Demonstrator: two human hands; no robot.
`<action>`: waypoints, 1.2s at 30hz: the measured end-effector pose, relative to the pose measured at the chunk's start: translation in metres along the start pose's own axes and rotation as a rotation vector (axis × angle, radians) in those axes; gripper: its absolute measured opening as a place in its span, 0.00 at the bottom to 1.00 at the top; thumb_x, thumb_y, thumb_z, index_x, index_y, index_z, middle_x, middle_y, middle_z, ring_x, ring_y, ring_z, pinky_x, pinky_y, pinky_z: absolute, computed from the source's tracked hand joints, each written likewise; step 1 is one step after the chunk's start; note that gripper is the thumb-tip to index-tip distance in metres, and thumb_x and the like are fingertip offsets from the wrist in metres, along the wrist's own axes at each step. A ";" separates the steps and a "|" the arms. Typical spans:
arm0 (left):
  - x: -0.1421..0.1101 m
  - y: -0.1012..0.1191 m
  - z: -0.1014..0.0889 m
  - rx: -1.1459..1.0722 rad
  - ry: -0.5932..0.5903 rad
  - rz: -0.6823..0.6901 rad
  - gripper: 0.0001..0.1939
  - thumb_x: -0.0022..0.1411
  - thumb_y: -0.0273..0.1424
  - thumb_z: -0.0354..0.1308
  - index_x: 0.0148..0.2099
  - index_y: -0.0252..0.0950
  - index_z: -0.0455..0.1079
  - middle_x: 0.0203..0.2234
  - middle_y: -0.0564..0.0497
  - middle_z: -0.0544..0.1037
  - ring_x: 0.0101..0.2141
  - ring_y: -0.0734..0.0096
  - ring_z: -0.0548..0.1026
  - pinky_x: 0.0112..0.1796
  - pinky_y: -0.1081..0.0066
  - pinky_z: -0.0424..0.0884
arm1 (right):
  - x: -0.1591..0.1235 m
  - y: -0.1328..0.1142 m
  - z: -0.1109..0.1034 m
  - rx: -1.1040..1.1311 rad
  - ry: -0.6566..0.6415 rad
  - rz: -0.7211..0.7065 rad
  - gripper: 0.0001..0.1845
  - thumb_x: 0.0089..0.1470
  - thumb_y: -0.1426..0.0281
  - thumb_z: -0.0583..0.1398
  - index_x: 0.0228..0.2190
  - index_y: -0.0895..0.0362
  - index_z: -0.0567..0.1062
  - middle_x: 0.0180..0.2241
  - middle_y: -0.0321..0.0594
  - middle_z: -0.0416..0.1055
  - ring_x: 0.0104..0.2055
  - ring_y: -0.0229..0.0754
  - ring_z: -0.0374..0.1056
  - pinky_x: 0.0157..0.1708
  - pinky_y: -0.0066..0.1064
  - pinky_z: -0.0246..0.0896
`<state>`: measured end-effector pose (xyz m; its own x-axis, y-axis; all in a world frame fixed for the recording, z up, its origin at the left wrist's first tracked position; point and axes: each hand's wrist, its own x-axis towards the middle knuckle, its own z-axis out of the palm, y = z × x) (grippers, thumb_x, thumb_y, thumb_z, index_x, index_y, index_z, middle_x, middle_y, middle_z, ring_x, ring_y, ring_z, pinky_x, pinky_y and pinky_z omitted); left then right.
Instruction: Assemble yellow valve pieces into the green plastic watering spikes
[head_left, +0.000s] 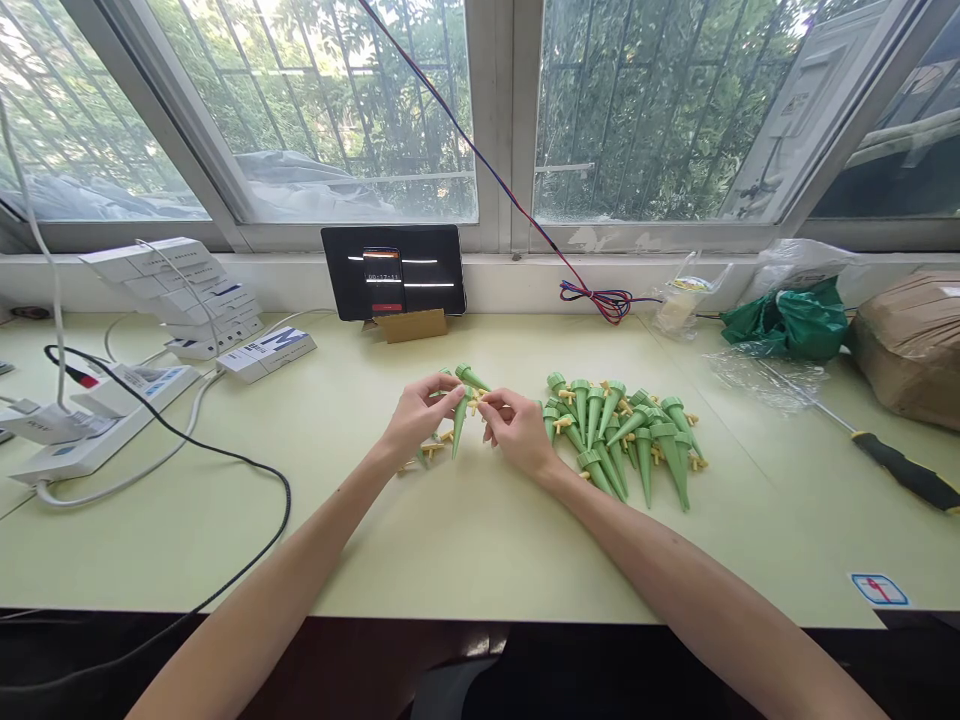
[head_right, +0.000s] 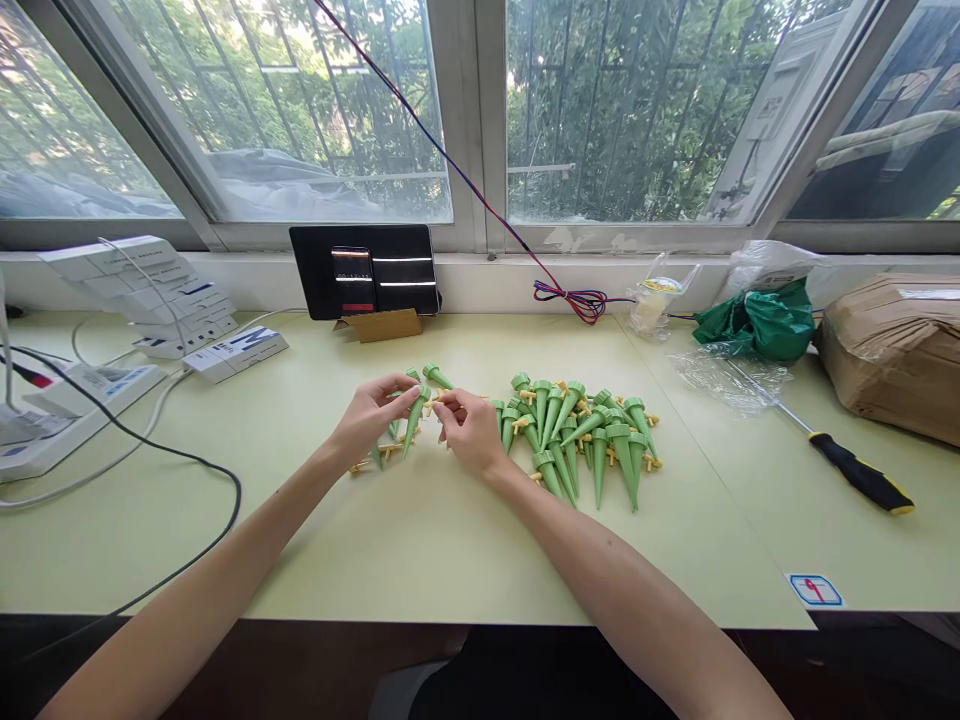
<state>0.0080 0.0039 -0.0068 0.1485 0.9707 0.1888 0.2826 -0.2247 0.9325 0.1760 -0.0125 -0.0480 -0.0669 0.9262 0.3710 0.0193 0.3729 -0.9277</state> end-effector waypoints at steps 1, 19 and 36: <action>0.000 0.000 0.000 -0.002 -0.001 -0.003 0.19 0.55 0.49 0.63 0.38 0.37 0.74 0.33 0.48 0.77 0.34 0.66 0.76 0.36 0.67 0.77 | 0.000 0.000 0.000 -0.005 -0.002 0.002 0.14 0.56 0.57 0.60 0.31 0.56 0.74 0.21 0.33 0.68 0.17 0.36 0.67 0.17 0.26 0.62; -0.001 -0.001 -0.001 -0.010 -0.016 -0.011 0.18 0.55 0.48 0.63 0.38 0.38 0.74 0.33 0.51 0.76 0.34 0.67 0.76 0.38 0.67 0.75 | -0.001 0.001 0.000 -0.002 -0.019 -0.018 0.14 0.56 0.57 0.61 0.34 0.56 0.72 0.23 0.34 0.70 0.18 0.35 0.68 0.17 0.25 0.63; -0.001 -0.002 -0.002 0.004 -0.047 0.006 0.16 0.58 0.46 0.62 0.38 0.38 0.73 0.31 0.52 0.75 0.31 0.69 0.75 0.32 0.72 0.71 | -0.001 0.002 0.000 -0.042 -0.064 0.006 0.24 0.61 0.51 0.55 0.24 0.56 0.68 0.19 0.32 0.67 0.13 0.32 0.64 0.14 0.23 0.56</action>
<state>0.0056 0.0034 -0.0079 0.1945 0.9643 0.1800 0.2856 -0.2312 0.9300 0.1766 -0.0128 -0.0506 -0.1301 0.9236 0.3607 0.0620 0.3707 -0.9267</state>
